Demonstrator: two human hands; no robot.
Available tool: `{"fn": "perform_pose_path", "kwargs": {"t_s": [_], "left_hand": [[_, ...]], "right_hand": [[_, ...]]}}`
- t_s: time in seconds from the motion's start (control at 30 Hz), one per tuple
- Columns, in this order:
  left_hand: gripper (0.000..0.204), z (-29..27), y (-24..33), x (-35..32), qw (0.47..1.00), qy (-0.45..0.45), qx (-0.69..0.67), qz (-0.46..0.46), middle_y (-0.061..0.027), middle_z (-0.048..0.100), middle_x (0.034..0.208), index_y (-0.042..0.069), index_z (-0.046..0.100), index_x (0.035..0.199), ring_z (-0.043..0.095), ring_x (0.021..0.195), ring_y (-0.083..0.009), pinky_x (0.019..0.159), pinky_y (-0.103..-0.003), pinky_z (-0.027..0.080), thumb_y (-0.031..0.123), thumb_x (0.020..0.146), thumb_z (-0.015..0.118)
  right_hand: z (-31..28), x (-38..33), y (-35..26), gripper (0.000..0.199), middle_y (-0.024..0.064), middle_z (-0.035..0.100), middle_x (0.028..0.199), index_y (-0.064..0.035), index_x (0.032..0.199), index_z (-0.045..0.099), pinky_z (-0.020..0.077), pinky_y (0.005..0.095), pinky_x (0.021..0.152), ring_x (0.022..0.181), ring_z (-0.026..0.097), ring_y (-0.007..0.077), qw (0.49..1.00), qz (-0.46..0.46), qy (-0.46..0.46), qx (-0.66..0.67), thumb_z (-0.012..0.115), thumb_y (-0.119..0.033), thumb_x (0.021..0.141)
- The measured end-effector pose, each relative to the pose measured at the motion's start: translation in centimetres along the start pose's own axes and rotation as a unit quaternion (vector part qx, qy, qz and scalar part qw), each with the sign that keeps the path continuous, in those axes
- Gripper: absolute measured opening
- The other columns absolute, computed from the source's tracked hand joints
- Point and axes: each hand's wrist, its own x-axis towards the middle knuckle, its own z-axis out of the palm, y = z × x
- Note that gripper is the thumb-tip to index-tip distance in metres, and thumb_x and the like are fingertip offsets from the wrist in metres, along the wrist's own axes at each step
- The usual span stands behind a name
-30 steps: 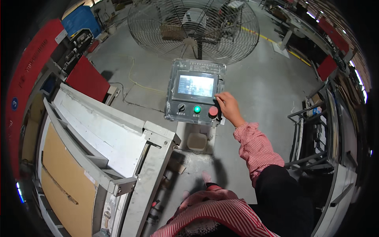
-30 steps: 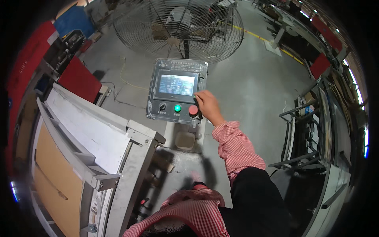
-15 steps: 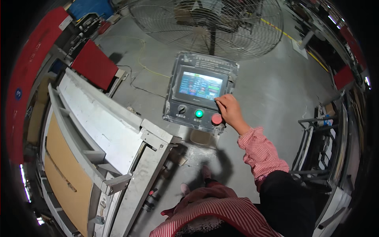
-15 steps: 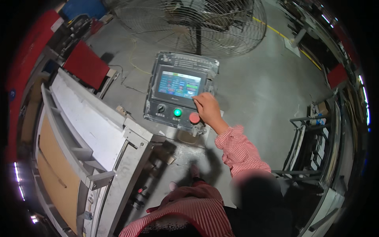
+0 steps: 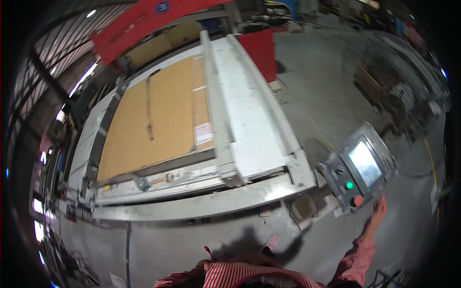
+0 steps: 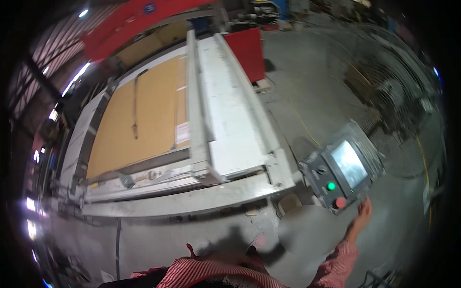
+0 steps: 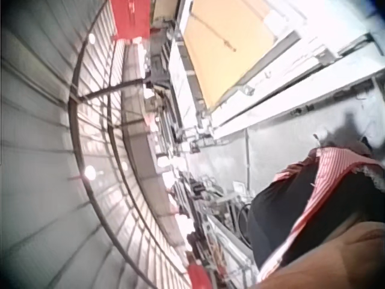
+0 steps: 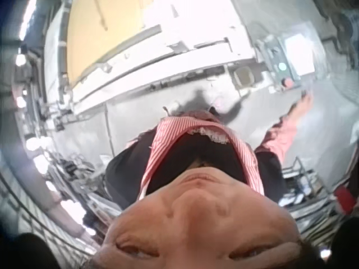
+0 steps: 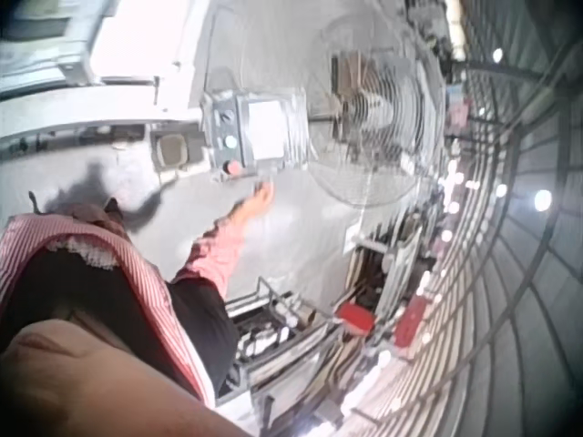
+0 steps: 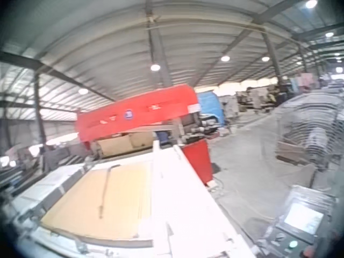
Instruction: Operate an industrial wood-cutting or panel-processing machine, adjusting settings on a control panel and handling wood materials.
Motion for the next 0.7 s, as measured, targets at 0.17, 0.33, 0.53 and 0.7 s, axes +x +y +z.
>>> {"fn": "perform_pose_path", "kwargs": {"t_s": [0.17,0.33,0.53,0.7], "left_hand": [[0.027,2.3,-12.4,-2.8,0.996,0.030,-0.070,-0.036,-0.0124,0.064,0.104,0.010,0.067,0.099,0.064,0.082,-0.0308,0.070,-0.045,0.051,0.029,0.080,0.063],[0.027,5.0,-28.9,-7.3,0.991,0.059,-0.078,-0.086,-0.0121,0.064,0.105,0.011,0.067,0.099,0.065,0.082,-0.0307,0.069,-0.045,0.051,0.029,0.080,0.063],[0.026,6.1,-50.0,-10.6,0.985,0.135,0.060,-0.089,-0.0117,0.064,0.106,0.012,0.068,0.099,0.065,0.082,-0.0306,0.069,-0.046,0.052,0.030,0.080,0.063],[0.020,5.8,-61.0,-12.7,0.841,0.305,-0.446,0.031,-0.0078,0.062,0.104,0.007,0.055,0.107,0.062,0.098,-0.0218,0.081,-0.037,0.054,0.015,0.091,0.048]], "right_hand": [[-16.0,-10.5,22.2,0.044,0.0150,0.061,0.115,0.0029,0.123,0.055,0.0423,0.0368,0.091,0.099,0.055,0.0305,0.835,0.045,0.018,-0.549,0.043,-0.030,0.097],[-0.1,-38.4,24.6,0.044,0.0191,0.060,0.118,-0.0144,0.120,0.061,0.0446,0.0424,0.092,0.113,0.056,0.0321,0.547,0.005,-0.616,-0.568,0.055,-0.038,0.084],[28.6,-64.9,3.0,0.032,0.0064,0.066,0.079,-0.0038,0.099,0.064,0.0491,0.0298,0.066,0.073,0.063,0.0142,0.626,0.098,-0.739,-0.231,0.059,-0.034,0.091],[37.4,-77.4,-11.3,0.027,0.0028,0.064,0.084,0.0013,0.102,0.062,0.0480,0.0251,0.070,0.077,0.059,0.0104,0.560,0.102,-0.813,-0.124,0.062,-0.024,0.091]]}}
